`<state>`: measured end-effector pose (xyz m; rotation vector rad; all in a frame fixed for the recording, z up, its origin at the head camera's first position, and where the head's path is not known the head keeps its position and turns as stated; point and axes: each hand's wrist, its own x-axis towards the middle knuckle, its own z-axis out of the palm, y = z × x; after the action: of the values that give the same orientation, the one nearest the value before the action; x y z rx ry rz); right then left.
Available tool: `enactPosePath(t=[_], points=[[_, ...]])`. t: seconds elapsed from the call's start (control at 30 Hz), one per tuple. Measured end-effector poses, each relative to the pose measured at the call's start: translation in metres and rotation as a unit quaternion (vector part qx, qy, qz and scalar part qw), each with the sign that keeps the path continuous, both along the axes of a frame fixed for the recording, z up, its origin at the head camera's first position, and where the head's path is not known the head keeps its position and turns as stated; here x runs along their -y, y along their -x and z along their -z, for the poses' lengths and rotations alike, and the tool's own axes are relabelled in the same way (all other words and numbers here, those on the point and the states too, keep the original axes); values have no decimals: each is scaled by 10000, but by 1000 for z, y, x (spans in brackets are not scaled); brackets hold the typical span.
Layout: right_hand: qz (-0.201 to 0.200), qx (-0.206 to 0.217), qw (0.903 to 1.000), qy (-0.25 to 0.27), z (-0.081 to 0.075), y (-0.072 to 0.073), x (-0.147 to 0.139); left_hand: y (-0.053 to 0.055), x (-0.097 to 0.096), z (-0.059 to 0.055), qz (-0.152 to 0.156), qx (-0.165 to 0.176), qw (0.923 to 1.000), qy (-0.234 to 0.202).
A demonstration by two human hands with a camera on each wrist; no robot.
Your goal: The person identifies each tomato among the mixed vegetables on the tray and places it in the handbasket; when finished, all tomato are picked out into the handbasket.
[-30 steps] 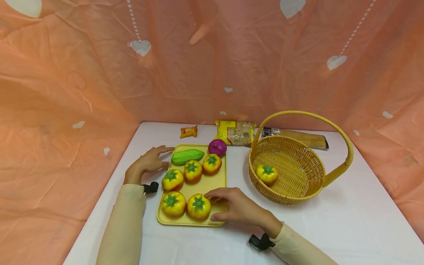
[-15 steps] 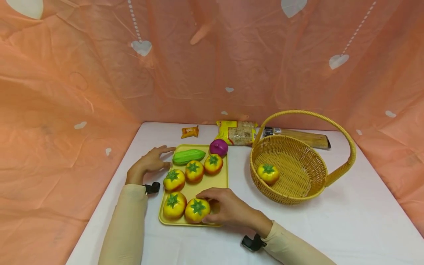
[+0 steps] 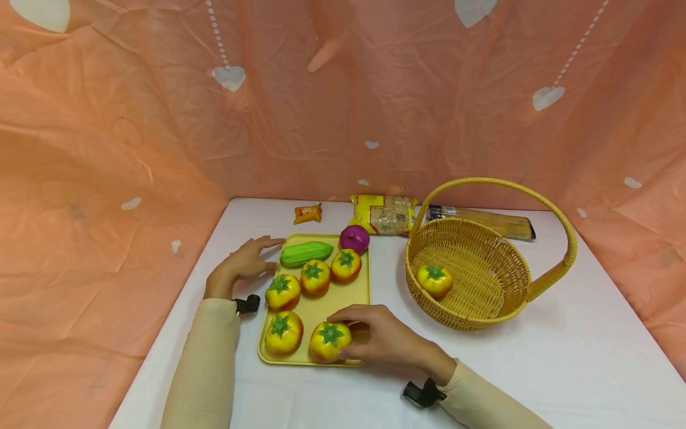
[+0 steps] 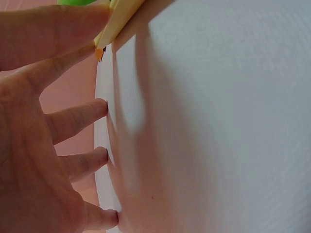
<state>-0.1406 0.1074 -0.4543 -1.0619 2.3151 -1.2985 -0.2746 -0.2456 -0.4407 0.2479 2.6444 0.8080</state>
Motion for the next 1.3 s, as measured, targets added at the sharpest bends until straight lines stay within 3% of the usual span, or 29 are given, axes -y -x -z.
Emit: enactPosePath(t=[0.1,0.2,0.4,0.67,0.97,1.17,1.3], points=[[88,363,9990,246,-8,-4,-19,0,0,0,15,-45,10000,-21],[236,385,9983,381,-19,-9,-44,-1,0,0,19,-54,10000,-35],[870,-203,9960,69,-44,-16,-102,-2,0,-3,-24,17,10000,-27],[1999,-931,9753,-147,-72,-24,-164,-2,1,-6,132,-114,9998,103],[2454,-832,9639,-605,-66,-14,-193,0,-1,-3,172,-105,9997,133],[2348,-422,9658,-1020,-56,0,-191,0,-1,-3,161,-99,9998,69],[2251,-449,9665,-1150,-51,8,-184,0,-1,-3,140,-98,9998,54]])
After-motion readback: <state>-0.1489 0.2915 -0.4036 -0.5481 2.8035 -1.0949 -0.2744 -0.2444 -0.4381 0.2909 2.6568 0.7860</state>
